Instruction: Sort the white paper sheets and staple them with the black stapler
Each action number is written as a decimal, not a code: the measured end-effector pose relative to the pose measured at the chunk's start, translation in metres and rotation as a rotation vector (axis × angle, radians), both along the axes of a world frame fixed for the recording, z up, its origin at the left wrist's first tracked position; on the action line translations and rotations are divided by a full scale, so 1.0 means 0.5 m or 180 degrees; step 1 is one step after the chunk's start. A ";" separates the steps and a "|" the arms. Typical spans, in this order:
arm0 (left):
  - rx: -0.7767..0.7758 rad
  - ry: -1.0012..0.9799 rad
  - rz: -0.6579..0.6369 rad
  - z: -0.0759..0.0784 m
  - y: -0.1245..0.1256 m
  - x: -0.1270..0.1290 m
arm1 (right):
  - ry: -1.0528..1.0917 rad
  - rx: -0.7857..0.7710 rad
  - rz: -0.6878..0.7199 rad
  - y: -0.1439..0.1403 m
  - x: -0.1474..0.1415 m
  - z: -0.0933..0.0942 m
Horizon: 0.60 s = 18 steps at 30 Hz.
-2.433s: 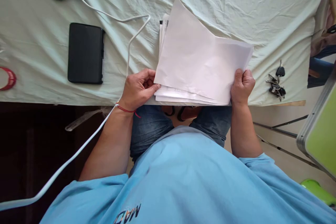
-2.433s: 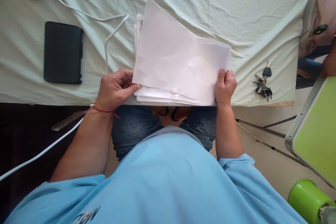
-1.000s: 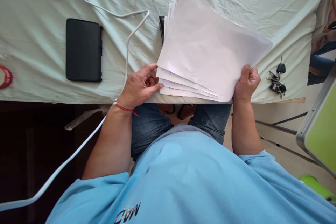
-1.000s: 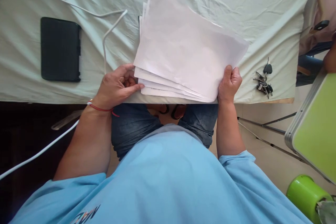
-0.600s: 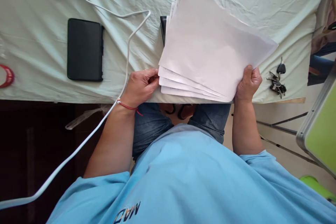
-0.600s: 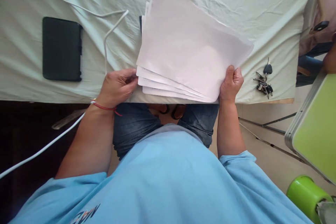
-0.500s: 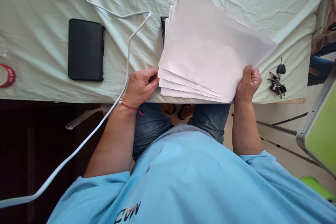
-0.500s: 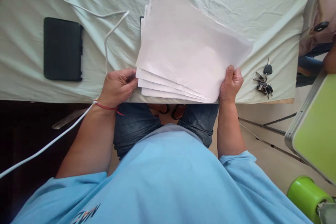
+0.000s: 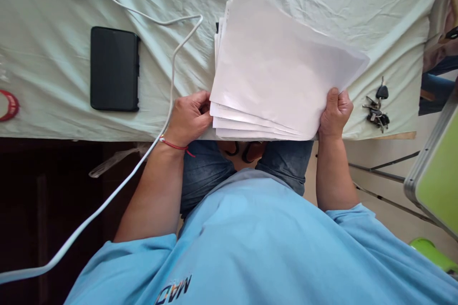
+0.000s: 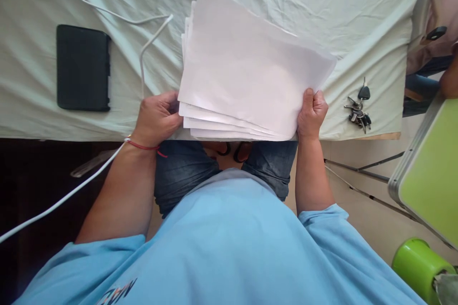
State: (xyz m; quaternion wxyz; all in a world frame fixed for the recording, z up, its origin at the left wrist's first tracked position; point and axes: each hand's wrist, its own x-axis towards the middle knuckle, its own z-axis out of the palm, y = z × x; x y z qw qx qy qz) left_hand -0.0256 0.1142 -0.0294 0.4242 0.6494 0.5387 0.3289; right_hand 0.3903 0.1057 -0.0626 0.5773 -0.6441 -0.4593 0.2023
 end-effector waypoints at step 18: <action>0.0224 0.0234 0.0143 0.007 0.002 0.005 | -0.0052 0.0102 -0.0045 -0.003 0.005 -0.006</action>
